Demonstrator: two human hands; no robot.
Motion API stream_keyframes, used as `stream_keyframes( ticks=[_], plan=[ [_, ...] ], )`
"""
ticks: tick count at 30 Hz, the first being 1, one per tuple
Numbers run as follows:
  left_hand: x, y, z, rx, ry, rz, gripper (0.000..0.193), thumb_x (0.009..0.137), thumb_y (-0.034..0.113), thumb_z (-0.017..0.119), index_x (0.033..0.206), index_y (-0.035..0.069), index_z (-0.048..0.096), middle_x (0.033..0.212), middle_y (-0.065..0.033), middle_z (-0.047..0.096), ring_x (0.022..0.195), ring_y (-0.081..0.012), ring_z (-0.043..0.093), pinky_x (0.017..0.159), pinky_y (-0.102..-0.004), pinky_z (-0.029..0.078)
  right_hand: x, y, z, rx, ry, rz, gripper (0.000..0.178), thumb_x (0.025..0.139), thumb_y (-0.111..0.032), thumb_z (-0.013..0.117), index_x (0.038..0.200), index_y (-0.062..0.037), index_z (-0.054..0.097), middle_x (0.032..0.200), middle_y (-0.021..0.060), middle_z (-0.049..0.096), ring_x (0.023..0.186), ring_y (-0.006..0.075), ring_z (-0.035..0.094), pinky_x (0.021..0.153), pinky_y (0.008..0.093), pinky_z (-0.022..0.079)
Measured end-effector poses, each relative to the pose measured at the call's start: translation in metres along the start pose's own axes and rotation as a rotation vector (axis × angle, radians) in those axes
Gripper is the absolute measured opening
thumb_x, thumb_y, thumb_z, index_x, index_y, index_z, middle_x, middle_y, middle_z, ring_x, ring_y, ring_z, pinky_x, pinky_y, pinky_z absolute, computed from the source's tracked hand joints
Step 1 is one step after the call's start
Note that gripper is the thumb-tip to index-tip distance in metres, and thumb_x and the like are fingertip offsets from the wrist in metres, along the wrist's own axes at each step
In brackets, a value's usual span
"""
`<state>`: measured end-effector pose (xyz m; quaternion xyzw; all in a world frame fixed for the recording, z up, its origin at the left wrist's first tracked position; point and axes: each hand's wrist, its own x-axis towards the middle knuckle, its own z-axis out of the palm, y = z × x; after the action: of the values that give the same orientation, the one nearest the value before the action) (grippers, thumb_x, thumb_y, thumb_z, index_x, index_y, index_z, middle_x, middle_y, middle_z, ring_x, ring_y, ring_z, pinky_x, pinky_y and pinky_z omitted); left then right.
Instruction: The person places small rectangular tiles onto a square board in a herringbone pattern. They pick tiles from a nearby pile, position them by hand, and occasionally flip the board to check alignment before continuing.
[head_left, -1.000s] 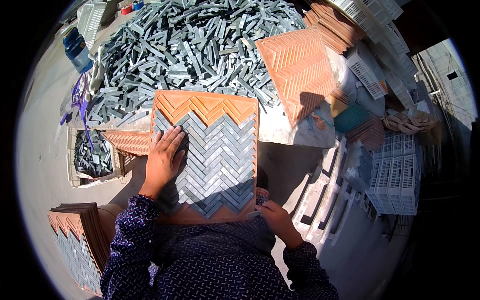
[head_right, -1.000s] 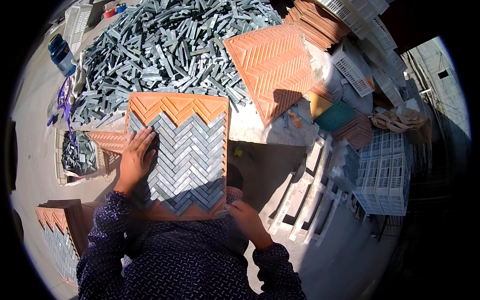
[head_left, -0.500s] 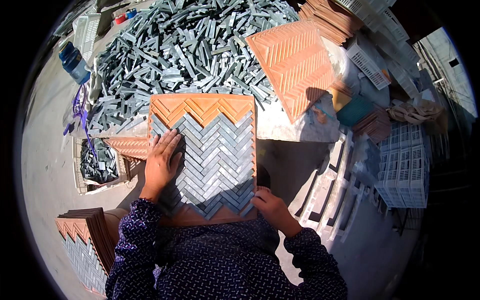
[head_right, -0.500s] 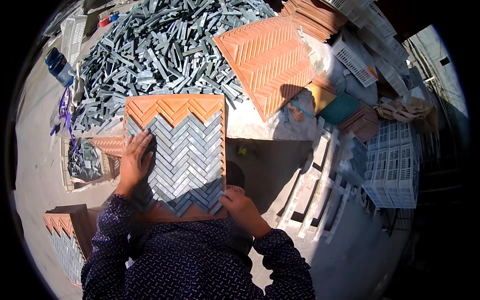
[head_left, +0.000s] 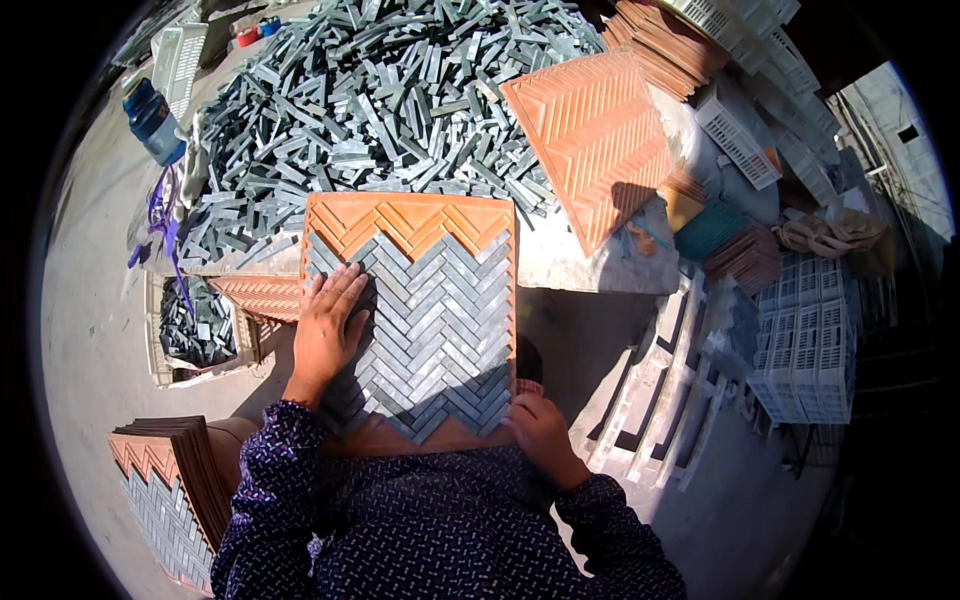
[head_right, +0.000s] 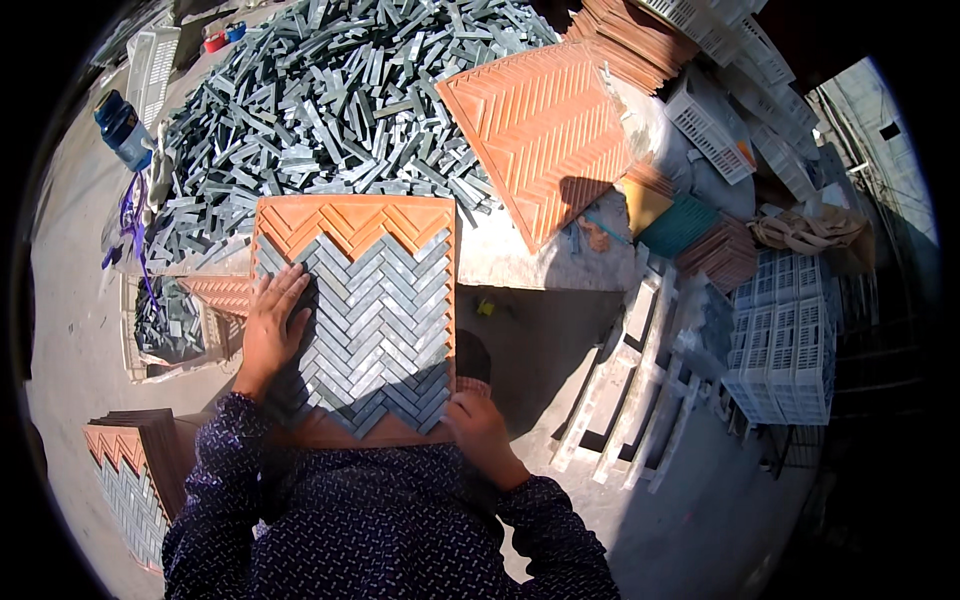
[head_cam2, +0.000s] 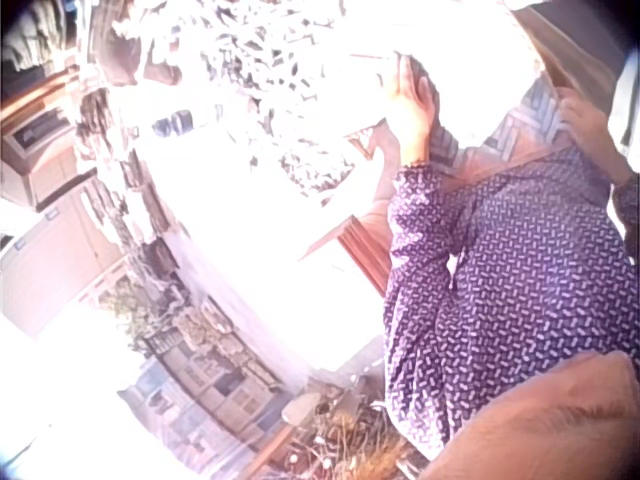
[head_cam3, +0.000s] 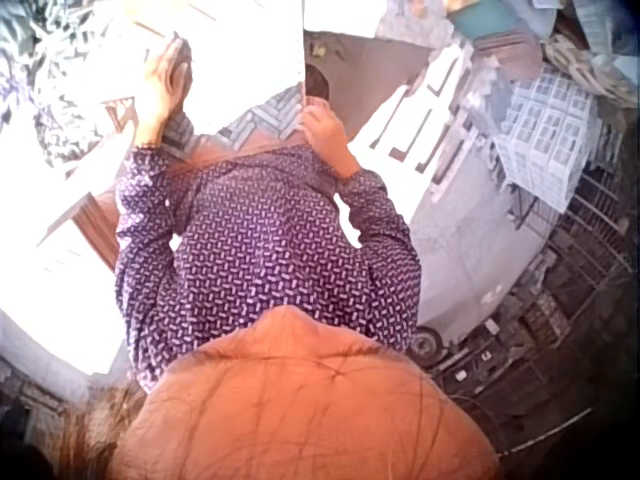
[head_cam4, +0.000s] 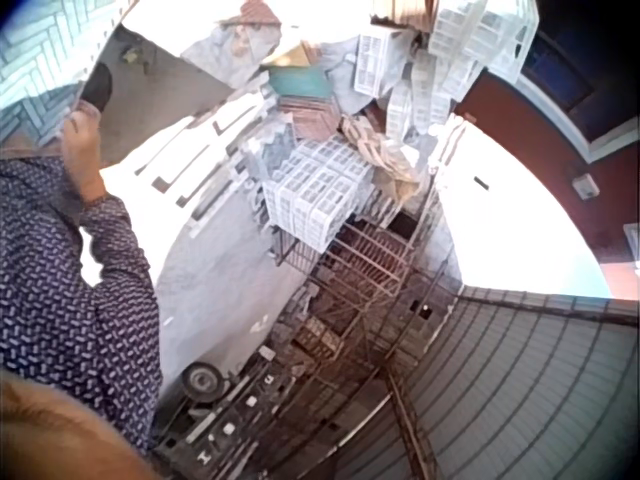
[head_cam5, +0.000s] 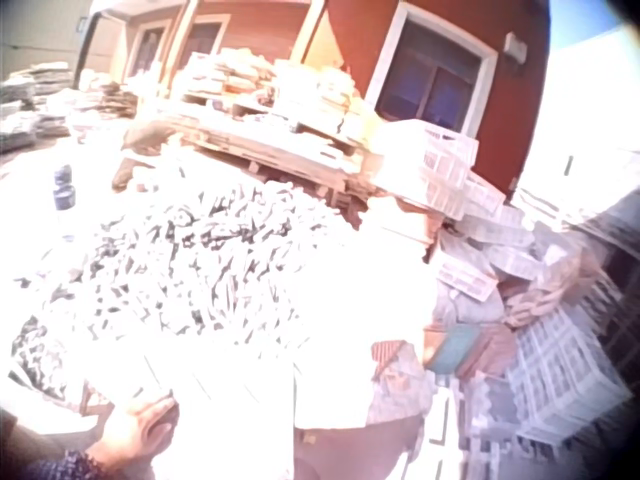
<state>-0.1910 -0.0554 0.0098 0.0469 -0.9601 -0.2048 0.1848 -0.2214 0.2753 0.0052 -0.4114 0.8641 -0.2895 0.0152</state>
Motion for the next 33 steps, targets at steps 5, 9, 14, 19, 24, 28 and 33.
stream_keyframes(
  ticks=[5, 9, 14, 19, 24, 28, 33],
  plan=[
    [0.0, 0.001, 0.002, -0.029, -0.007, -0.017, 0.046, 0.078, 0.008, 0.06, 0.123, 0.005, 0.052, 0.132, -0.0118, 0.048, 0.124, -0.0304, 0.043, 0.107, -0.0454, 0.027, -0.003, -0.002, 0.004, 0.062, 0.018, 0.019, 0.015, 0.067, -0.005, 0.07, 0.077, -0.0032, 0.059, 0.083, 0.0092, 0.056, 0.077, 0.0274, 0.057, 0.067, 0.0354, 0.046],
    [-0.001, 0.0, 0.002, 0.005, 0.007, -0.002, 0.046, 0.078, 0.01, 0.061, 0.123, 0.007, 0.052, 0.132, -0.0094, 0.049, 0.123, -0.0274, 0.044, 0.106, -0.0443, 0.029, -0.002, -0.005, 0.005, 0.102, 0.03, 0.026, 0.014, 0.068, -0.004, 0.069, 0.077, -0.0032, 0.059, 0.083, 0.0096, 0.056, 0.077, 0.0272, 0.057, 0.067, 0.0351, 0.047],
    [-0.002, -0.002, 0.003, -0.015, 0.0, -0.02, 0.046, 0.078, 0.011, 0.061, 0.122, 0.007, 0.053, 0.131, -0.0097, 0.049, 0.123, -0.0273, 0.045, 0.105, -0.0444, 0.029, 0.012, 0.0, -0.005, 0.1, -0.09, 0.073, 0.013, 0.072, -0.007, 0.069, 0.08, -0.0021, 0.061, 0.088, 0.0117, 0.059, 0.077, 0.0293, 0.06, 0.066, 0.036, 0.048],
    [-0.004, -0.004, 0.0, -0.01, 0.027, -0.003, 0.045, 0.077, 0.011, 0.062, 0.121, 0.007, 0.054, 0.131, -0.0098, 0.05, 0.123, -0.027, 0.045, 0.105, -0.0446, 0.03, 0.111, 0.004, -0.026, 0.058, 0.156, 0.093, 0.027, 0.077, -0.014, 0.067, 0.098, 0.0, 0.058, 0.098, 0.0157, 0.058, 0.088, 0.0344, 0.058, 0.074, 0.0373, 0.048],
    [-0.002, -0.005, 0.007, -0.03, 0.029, 0.013, 0.045, 0.078, 0.013, 0.062, 0.122, 0.007, 0.053, 0.131, -0.0096, 0.05, 0.123, -0.0267, 0.044, 0.105, -0.0442, 0.029, 0.183, 0.041, 0.007, -0.279, 0.264, 0.279, 0.05, 0.076, -0.023, 0.07, 0.113, 0.0043, 0.051, 0.119, 0.0196, 0.047, 0.106, 0.0389, 0.048, 0.088, 0.0428, 0.042],
    [-0.003, -0.006, 0.006, -0.025, 0.024, 0.0, 0.045, 0.078, 0.014, 0.061, 0.122, 0.008, 0.053, 0.131, -0.0094, 0.05, 0.124, -0.0268, 0.044, 0.105, -0.0442, 0.029, 0.193, 0.038, 0.023, -0.261, 0.301, 0.286, 0.044, 0.075, -0.022, 0.072, 0.106, 0.0033, 0.054, 0.113, 0.0194, 0.051, 0.104, 0.0366, 0.048, 0.087, 0.0434, 0.041],
    [-0.003, -0.005, 0.002, -0.073, 0.006, -0.015, 0.048, 0.076, 0.011, 0.063, 0.123, 0.006, 0.052, 0.133, -0.011, 0.047, 0.126, -0.0273, 0.041, 0.106, -0.0448, 0.027, 0.193, 0.065, 0.004, 0.566, 0.386, 0.323, 0.02, 0.078, -0.003, 0.066, 0.092, 0.0017, 0.054, 0.072, 0.0042, 0.058, 0.061, 0.0118, 0.055, 0.056, 0.0249, 0.045]
  ],
)
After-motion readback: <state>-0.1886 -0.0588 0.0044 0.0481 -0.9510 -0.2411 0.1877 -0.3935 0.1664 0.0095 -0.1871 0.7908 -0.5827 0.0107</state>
